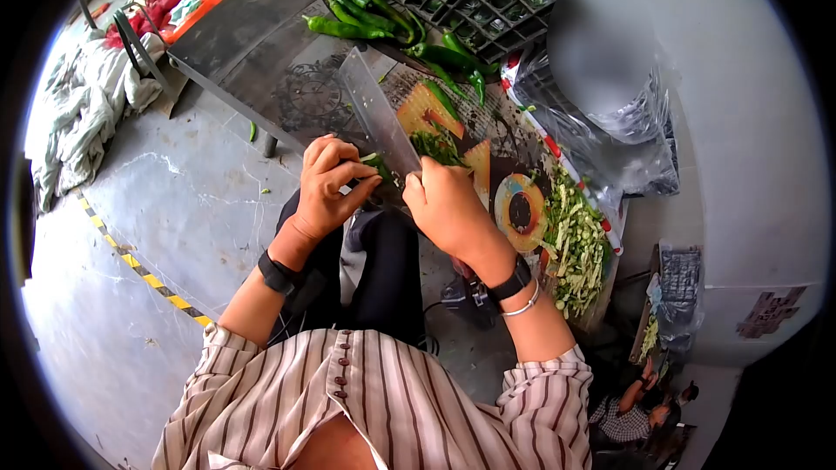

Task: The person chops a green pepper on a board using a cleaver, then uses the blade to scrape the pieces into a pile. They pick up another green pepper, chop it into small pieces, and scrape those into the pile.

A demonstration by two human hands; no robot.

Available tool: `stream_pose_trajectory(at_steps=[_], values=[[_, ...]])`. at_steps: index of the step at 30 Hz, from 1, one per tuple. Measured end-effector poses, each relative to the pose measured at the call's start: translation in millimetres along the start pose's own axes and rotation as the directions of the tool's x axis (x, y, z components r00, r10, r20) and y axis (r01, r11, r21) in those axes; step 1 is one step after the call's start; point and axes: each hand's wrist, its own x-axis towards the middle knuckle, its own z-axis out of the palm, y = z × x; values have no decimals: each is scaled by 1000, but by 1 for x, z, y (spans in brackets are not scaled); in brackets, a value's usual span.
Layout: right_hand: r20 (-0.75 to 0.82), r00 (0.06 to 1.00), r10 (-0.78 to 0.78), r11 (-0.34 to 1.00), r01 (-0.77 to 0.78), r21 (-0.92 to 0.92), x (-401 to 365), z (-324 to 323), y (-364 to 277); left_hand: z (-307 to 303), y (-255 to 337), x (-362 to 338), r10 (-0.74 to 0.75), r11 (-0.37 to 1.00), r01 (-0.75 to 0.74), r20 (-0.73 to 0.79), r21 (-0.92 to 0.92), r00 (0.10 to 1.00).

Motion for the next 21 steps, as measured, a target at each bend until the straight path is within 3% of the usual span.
stream_pose_trajectory(at_steps=[11, 14, 21], values=[[76, 997, 10, 996, -3, -91, -5, 0, -7, 0, -1, -1, -22, 999, 23, 9, -24, 1000], [119, 990, 72, 994, -61, -93, -3, -1, -10, 0, -2, -2, -28, 999, 28, 11, -24, 1000], [99, 995, -1, 982, 20, -189, 18, -1, -11, 2, -2, -1, -28, 999, 29, 18, -21, 999]])
